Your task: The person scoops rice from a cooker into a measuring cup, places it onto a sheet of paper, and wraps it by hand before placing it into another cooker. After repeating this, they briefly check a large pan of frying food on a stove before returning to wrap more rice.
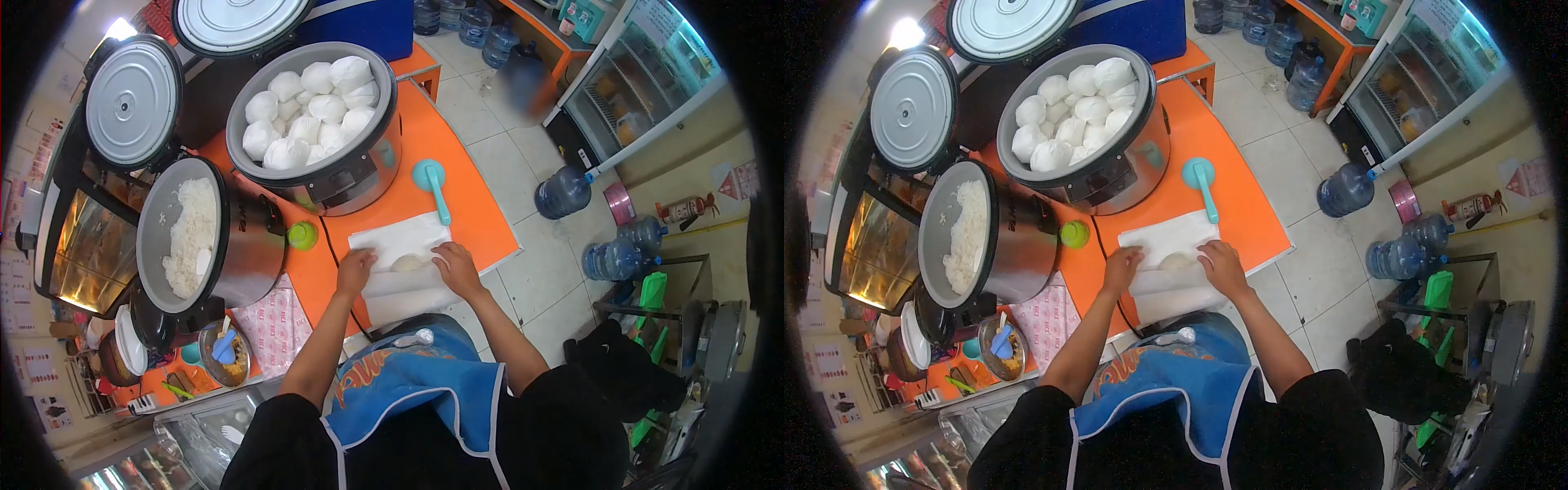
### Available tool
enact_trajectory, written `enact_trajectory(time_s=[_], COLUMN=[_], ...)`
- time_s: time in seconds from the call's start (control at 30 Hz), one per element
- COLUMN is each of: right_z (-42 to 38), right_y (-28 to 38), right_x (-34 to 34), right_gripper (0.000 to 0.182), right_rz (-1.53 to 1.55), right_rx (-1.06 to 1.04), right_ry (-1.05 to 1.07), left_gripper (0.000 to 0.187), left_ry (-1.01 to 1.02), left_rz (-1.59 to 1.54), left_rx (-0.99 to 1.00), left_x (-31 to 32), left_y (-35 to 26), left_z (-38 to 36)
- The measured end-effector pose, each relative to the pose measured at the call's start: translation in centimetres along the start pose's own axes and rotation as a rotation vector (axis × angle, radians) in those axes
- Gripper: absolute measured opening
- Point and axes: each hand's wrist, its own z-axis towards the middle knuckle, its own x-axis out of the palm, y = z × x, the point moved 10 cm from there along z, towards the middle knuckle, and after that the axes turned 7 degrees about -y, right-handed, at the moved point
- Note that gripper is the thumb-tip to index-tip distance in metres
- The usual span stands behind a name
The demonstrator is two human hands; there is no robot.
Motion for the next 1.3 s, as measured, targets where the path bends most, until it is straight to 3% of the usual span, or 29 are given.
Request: enact_trajectory(time_s=[0.03,0.17,0.33,0.4,0.5,0.57,0.63,0.73,0.8,0.9,0.97,1.03,1.13,1.2,1.3], right_z=[0.3,2.9,4.5,4.7,5.7,6.5,7.2,8.0,7.8,7.0,5.6,4.1,2.8,2.2,-0.9], right_y=[-0.4,-0.4,-1.3,-1.5,-0.8,-0.5,-0.8,-0.8,0.5,1.4,1.8,2.3,3.4,3.9,5.8], right_x=[0.6,3.7,5.4,5.8,4.4,4.5,4.5,4.5,4.1,3.1,2.6,2.2,0.8,-0.8,0.0], right_gripper=[0.027,0.034,0.044,0.057,0.060,0.058,0.057,0.044,0.025,0.012,0.014,0.016,0.016,0.019,0.027], right_rz=[-0.001,-0.099,-0.264,-0.268,-0.175,-0.162,-0.148,-0.161,-0.218,-0.099,-0.056,-0.014,0.059,-0.067,-0.040], right_rx=[-0.001,-0.171,-0.295,-0.303,-0.221,-0.209,-0.197,-0.150,-0.207,-0.232,-0.283,-0.333,-0.355,-0.338,-0.366], right_ry=[0.001,0.063,0.155,0.245,0.167,0.149,0.129,0.225,0.382,0.412,0.358,0.302,0.190,0.054,0.130], left_gripper=[0.036,0.035,0.038,0.040,0.040,0.039,0.051,0.050,0.047,0.038,0.033,0.022,0.026,0.028,0.027], left_ry=[-0.111,-0.209,-0.073,-0.060,0.041,0.129,0.219,0.212,0.271,0.345,0.365,0.204,0.327,0.311,0.258], left_rz=[0.097,0.321,0.358,0.328,0.200,0.104,0.101,0.083,0.125,0.129,0.097,0.212,0.238,0.291,0.298], left_rx=[0.199,0.273,0.326,0.352,0.373,0.369,0.197,0.131,0.206,0.315,0.352,0.409,0.289,0.346,0.389], left_x=[-0.4,0.5,2.3,2.3,2.4,2.5,2.0,1.4,1.5,1.8,1.3,0.3,2.1,2.5,2.7], left_y=[-1.7,-3.8,-1.7,-1.6,-2.0,-2.4,-2.5,-3.3,-3.8,-4.9,-6.5,-8.7,-7.4,-7.5,-8.3], left_z=[0.6,0.5,0.9,1.5,2.6,3.1,3.6,4.6,4.5,3.0,1.4,0.4,0.1,-0.4,-0.6])
